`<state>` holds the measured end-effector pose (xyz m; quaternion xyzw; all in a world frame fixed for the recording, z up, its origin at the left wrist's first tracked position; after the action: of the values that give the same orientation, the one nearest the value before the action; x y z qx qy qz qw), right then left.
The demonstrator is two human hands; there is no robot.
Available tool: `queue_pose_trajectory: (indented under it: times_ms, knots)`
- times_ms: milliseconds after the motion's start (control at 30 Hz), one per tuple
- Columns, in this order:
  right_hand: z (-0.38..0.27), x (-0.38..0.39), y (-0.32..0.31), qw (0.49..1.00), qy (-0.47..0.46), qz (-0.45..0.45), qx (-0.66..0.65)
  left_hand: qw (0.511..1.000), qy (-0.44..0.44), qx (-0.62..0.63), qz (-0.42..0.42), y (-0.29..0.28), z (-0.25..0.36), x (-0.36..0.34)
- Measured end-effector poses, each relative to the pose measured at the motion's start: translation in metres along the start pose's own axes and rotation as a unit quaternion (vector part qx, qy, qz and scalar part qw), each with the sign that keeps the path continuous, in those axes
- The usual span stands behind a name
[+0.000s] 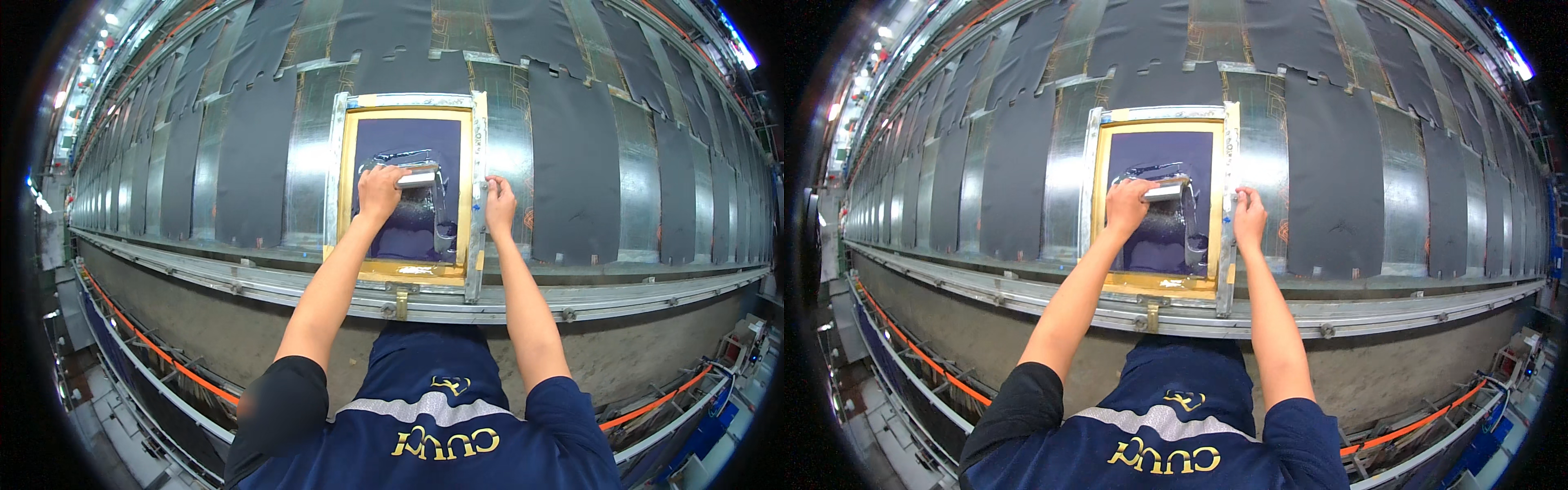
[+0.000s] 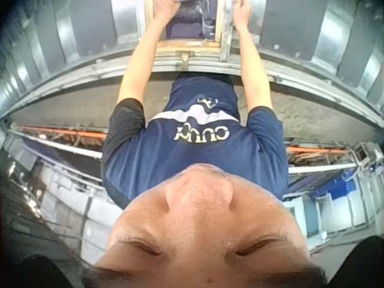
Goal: The person performs screen printing on a conveyor belt, using a squeegee to pull purple ink across a screen frame onto fabric pieces. The person briefly lifts the screen to inspect the printed fabric, then continues printing on subsequent pieces.
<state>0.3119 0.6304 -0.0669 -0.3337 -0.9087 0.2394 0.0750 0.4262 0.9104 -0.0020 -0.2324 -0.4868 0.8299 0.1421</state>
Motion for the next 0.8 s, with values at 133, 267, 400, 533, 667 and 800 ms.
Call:
queue_pose_trajectory:
  times_ms: [133,267,400,533,667,800]
  knots:
    - [0.008,0.001,0.002,0.999,0.032,-0.016,-0.010,0.998,0.023,-0.043,0.030,0.006,0.015,0.055]
    - [0.007,0.002,0.002,0.998,0.061,-0.018,-0.005,0.999,0.027,-0.036,-0.011,0.000,0.029,0.125]
    - [0.002,0.003,0.000,0.995,0.090,-0.033,0.038,1.000,0.004,-0.013,-0.005,-0.007,0.018,0.085]
    - [0.002,0.005,0.000,0.996,0.071,-0.040,0.036,0.999,-0.022,0.014,0.039,-0.005,-0.007,0.002]
    - [0.006,0.003,0.000,1.000,-0.019,0.007,-0.014,0.999,-0.007,-0.030,-0.016,0.010,0.001,0.024]
    - [0.024,-0.007,0.011,0.999,0.007,-0.025,-0.031,0.998,0.034,-0.037,-0.029,0.006,0.026,0.102]
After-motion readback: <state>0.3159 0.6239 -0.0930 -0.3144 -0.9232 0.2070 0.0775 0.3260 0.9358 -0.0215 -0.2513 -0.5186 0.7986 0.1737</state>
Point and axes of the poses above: each hand's wrist, its own x-axis away from the middle knuckle, its own y-axis out of the palm, z = x × y, the point moved 9 cm from there along -x, towards the middle knuckle, and after that the axes turned 2 degrees about -z, right-handed, at the moved point
